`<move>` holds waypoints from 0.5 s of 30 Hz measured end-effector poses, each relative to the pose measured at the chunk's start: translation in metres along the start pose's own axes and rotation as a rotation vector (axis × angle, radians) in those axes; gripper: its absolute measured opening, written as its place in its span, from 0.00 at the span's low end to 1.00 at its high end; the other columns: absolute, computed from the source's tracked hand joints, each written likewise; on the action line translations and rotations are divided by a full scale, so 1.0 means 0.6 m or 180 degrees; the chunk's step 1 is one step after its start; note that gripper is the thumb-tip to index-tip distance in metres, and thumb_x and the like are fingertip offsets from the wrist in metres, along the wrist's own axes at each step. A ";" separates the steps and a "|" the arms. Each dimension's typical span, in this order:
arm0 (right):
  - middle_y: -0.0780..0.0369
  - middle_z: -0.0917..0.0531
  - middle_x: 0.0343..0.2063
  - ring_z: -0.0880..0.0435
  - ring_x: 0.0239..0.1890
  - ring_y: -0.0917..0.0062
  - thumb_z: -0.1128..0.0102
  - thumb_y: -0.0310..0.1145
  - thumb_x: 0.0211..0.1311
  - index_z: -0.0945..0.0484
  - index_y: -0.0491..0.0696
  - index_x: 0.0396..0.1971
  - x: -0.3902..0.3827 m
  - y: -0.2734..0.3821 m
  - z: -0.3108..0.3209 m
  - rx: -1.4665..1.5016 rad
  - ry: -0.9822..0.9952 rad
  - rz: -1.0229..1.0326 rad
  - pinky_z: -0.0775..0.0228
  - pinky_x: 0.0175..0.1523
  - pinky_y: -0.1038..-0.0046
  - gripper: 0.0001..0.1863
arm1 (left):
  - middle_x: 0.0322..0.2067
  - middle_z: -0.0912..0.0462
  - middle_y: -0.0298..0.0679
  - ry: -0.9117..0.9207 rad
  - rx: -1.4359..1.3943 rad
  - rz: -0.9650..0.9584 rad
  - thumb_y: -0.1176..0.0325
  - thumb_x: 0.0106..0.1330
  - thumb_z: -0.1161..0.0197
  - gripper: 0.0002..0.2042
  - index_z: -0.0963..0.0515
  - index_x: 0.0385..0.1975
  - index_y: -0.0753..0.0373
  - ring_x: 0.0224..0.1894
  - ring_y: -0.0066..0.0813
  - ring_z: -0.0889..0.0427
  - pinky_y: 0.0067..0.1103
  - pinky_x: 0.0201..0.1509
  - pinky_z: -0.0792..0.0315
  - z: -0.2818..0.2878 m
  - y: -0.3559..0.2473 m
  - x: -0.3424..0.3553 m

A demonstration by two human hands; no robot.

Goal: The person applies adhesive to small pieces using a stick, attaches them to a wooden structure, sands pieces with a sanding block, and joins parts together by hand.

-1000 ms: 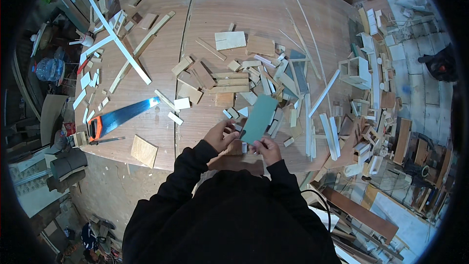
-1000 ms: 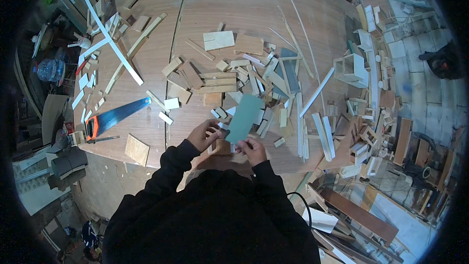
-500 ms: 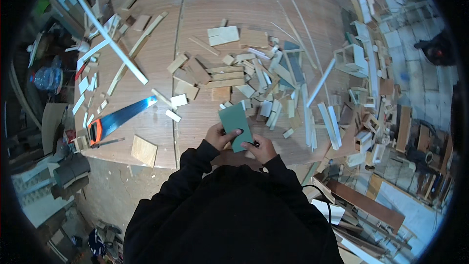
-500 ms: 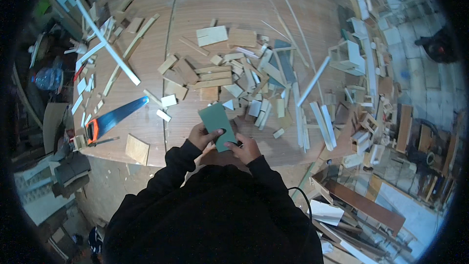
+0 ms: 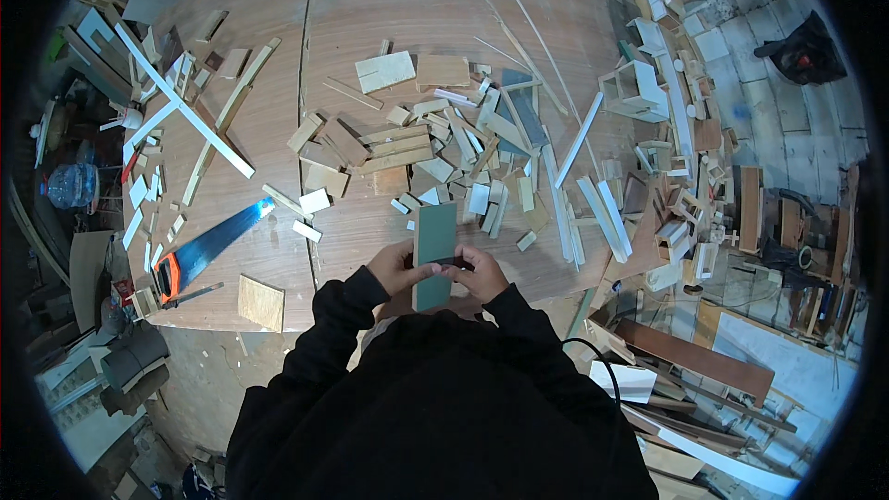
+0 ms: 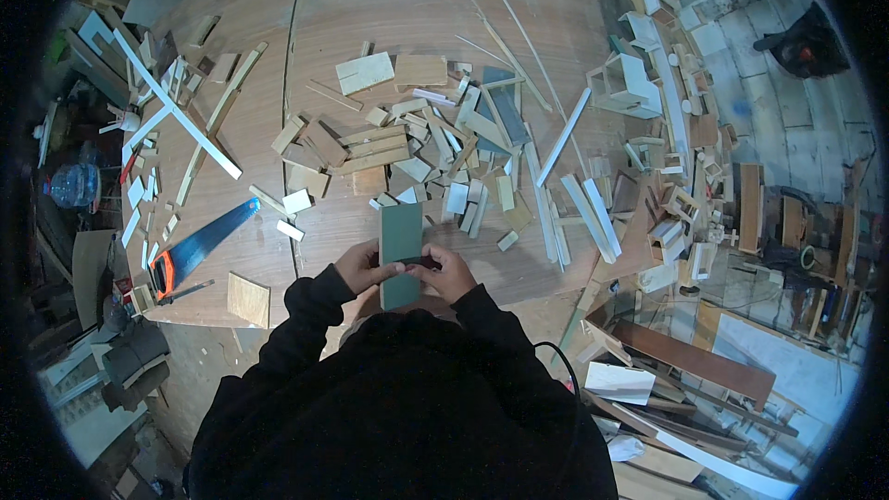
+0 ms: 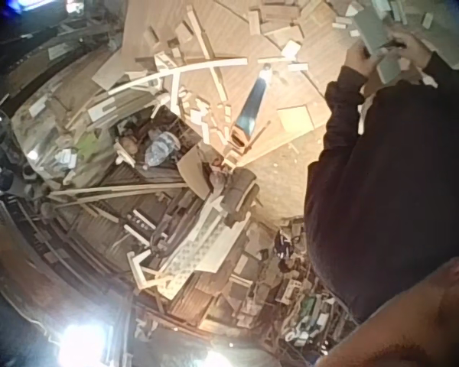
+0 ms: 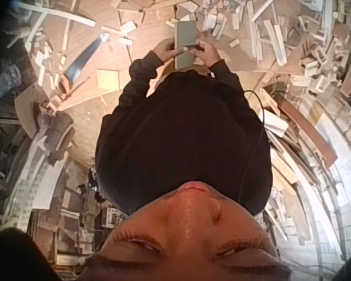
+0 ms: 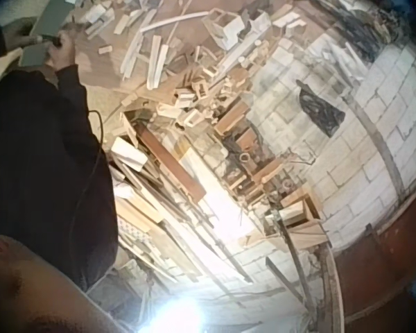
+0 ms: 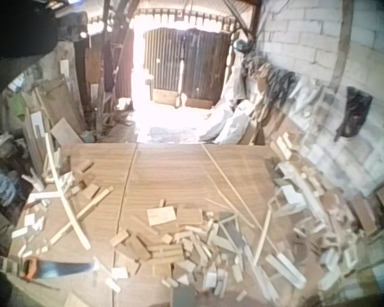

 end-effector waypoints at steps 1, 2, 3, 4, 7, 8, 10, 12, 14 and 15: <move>0.69 0.25 0.28 0.27 0.34 0.85 0.34 0.40 0.61 0.26 0.45 0.34 -0.001 -0.004 0.003 0.0002 -0.0014 0.0005 0.32 0.42 0.78 0.15 | 0.46 0.21 0.39 0.0093 -0.0499 0.0043 0.62 0.68 0.38 0.20 0.29 0.55 0.65 0.48 0.25 0.22 0.23 0.51 0.25 -0.007 -0.004 -0.003; 0.69 0.24 0.29 0.26 0.36 0.85 0.34 0.40 0.62 0.26 0.45 0.35 -0.004 -0.010 0.003 0.0480 0.0082 -0.0170 0.33 0.43 0.79 0.15 | 0.47 0.22 0.38 0.0187 -0.0997 0.0087 0.63 0.69 0.39 0.20 0.31 0.57 0.64 0.48 0.24 0.23 0.23 0.50 0.24 -0.013 -0.006 -0.006; 0.70 0.24 0.31 0.26 0.38 0.85 0.35 0.40 0.63 0.26 0.46 0.36 -0.006 -0.016 0.003 0.0956 0.0182 -0.0341 0.34 0.45 0.80 0.15 | 0.47 0.22 0.38 0.0198 -0.0989 0.0082 0.63 0.69 0.39 0.20 0.31 0.57 0.64 0.48 0.24 0.23 0.23 0.50 0.24 -0.013 -0.007 -0.009; 0.70 0.24 0.31 0.26 0.38 0.85 0.35 0.40 0.63 0.26 0.46 0.36 -0.009 -0.022 0.006 0.0956 0.0171 -0.0332 0.34 0.45 0.80 0.15 | 0.46 0.22 0.37 0.0420 -0.1349 0.0102 0.64 0.69 0.40 0.20 0.32 0.58 0.64 0.46 0.23 0.22 0.22 0.48 0.24 -0.014 -0.008 -0.012; 0.68 0.23 0.36 0.26 0.42 0.84 0.35 0.41 0.63 0.26 0.46 0.40 -0.016 -0.034 0.006 0.1349 0.0343 -0.0522 0.34 0.48 0.79 0.16 | 0.46 0.23 0.36 0.0696 -0.1534 0.0142 0.66 0.70 0.42 0.20 0.34 0.59 0.64 0.44 0.22 0.22 0.21 0.46 0.23 -0.019 -0.009 -0.015; 0.67 0.22 0.39 0.26 0.45 0.83 0.34 0.39 0.62 0.26 0.45 0.44 -0.018 -0.036 0.004 0.1322 0.0446 -0.0480 0.34 0.52 0.78 0.17 | 0.46 0.23 0.36 0.0742 -0.1363 0.0154 0.65 0.70 0.42 0.20 0.34 0.59 0.63 0.44 0.22 0.21 0.21 0.45 0.22 -0.021 -0.008 -0.015; 0.66 0.21 0.42 0.25 0.48 0.83 0.33 0.38 0.61 0.26 0.44 0.47 -0.020 -0.017 -0.005 0.1296 0.0566 -0.0441 0.34 0.55 0.76 0.19 | 0.46 0.23 0.37 0.0746 -0.1355 0.0192 0.65 0.70 0.42 0.20 0.34 0.59 0.63 0.44 0.22 0.21 0.20 0.44 0.21 -0.025 -0.003 -0.018; 0.64 0.22 0.44 0.25 0.50 0.79 0.31 0.41 0.59 0.27 0.44 0.51 -0.025 0.008 -0.014 0.0836 0.0626 -0.0258 0.35 0.59 0.73 0.26 | 0.47 0.23 0.37 0.0758 -0.1344 0.0222 0.64 0.70 0.41 0.20 0.34 0.59 0.62 0.44 0.23 0.20 0.20 0.44 0.21 -0.031 0.005 -0.020; 0.63 0.22 0.46 0.25 0.52 0.78 0.30 0.42 0.58 0.28 0.43 0.53 -0.027 0.019 -0.020 0.0945 0.0710 -0.0209 0.36 0.60 0.73 0.28 | 0.48 0.23 0.39 0.0797 -0.1185 0.0224 0.62 0.69 0.40 0.21 0.33 0.58 0.63 0.44 0.24 0.20 0.20 0.44 0.20 -0.036 0.011 -0.020; 0.62 0.21 0.47 0.25 0.53 0.77 0.29 0.42 0.56 0.29 0.43 0.54 -0.029 0.023 -0.021 0.1056 0.0787 -0.0158 0.36 0.61 0.72 0.30 | 0.48 0.23 0.39 0.0809 -0.1177 0.0215 0.62 0.69 0.40 0.21 0.33 0.58 0.63 0.44 0.24 0.20 0.20 0.44 0.20 -0.037 -0.002 -0.020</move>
Point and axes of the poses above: each hand's wrist, its own x-axis towards the middle knuckle, its own z-axis out of the back of the hand, y = z × x, the point moved 3 cm from there along x, towards the middle knuckle
